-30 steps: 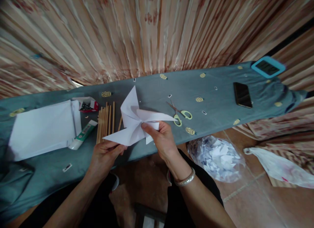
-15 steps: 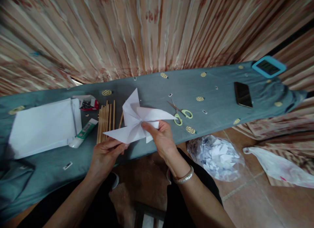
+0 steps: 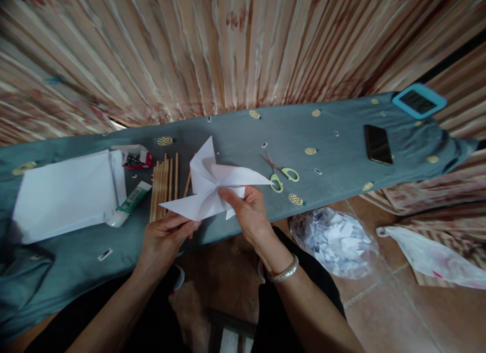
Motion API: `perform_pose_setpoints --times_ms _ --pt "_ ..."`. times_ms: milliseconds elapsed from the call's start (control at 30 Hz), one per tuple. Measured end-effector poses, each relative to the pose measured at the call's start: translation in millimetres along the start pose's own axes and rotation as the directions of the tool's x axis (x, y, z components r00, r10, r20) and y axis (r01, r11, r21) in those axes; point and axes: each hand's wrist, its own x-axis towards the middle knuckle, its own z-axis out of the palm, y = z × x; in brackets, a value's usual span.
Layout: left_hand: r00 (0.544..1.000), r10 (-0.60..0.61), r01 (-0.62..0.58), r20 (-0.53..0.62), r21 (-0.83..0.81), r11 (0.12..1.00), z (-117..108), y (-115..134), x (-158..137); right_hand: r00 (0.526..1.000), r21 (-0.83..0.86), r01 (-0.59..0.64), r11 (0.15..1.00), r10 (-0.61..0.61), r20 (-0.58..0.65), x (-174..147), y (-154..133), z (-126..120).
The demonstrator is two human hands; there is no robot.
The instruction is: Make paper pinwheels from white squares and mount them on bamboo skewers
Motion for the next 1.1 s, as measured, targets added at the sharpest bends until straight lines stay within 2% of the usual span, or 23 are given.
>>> perform_pose_setpoints --times_ms 133,633,1100 --pt "1.000 -0.005 0.005 -0.010 -0.005 1.000 0.6 -2.2 1.1 1.000 0.026 -0.030 0.999 0.030 -0.008 1.5 1.4 0.3" --pt "0.998 -0.063 0.063 -0.011 -0.003 0.998 2.1 4.1 2.4 1.000 0.036 -0.011 0.999 0.011 0.012 0.9 0.2 2.6" --pt "0.987 -0.161 0.162 0.022 -0.088 0.983 5.8 -11.5 -1.4 0.999 0.043 -0.023 0.999 0.025 -0.035 3.3 3.8 4.6"
